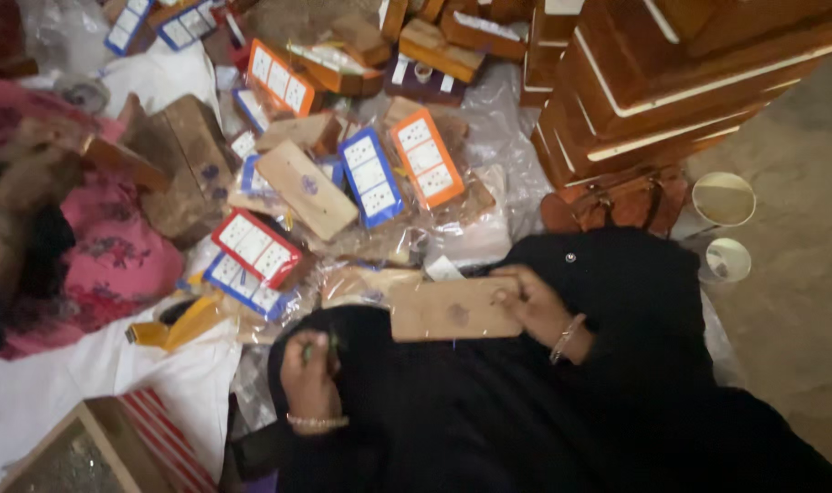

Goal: The person sits on the floor and repeatedly picks up small wooden blocks, places them into clear plastic bags, and sets the packaged items aside. The person handles the blocks one at a time and occasionally adjusts the bags before moving to the next item.

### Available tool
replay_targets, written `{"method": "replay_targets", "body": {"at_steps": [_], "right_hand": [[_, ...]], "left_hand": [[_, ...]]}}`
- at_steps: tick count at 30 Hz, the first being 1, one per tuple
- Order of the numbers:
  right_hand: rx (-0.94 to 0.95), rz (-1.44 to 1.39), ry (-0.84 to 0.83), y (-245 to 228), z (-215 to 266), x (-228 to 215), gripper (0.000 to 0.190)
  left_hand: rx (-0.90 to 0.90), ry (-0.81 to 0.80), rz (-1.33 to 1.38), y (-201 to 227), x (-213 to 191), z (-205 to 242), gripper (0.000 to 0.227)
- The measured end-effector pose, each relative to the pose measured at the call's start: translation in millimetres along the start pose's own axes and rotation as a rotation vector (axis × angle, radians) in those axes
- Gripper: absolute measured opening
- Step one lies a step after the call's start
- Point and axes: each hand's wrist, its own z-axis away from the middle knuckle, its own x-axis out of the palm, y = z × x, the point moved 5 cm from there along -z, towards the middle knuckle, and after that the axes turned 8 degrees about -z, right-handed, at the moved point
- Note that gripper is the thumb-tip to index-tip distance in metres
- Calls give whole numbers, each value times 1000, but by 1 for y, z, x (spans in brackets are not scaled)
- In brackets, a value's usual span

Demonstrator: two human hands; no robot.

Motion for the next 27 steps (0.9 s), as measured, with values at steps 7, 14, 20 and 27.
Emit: {"method": "replay_targets", "body": {"at_steps": [7, 14, 20, 27], "right_hand": [[-304, 118, 490, -65, -63, -75, 41], [288, 17, 822, -26, -151, -99, 45], [286, 242, 750, 37, -215, -110, 49], [-175, 646, 469, 30, -247, -90, 52]], "left_hand": [[27, -78, 178, -40, 6, -12, 3], [-2, -132, 132, -52, 9, -24, 2], [-82, -106, 120, -72, 4, -31, 3], [-104, -181, 223, -127, -3, -50, 5]]}}
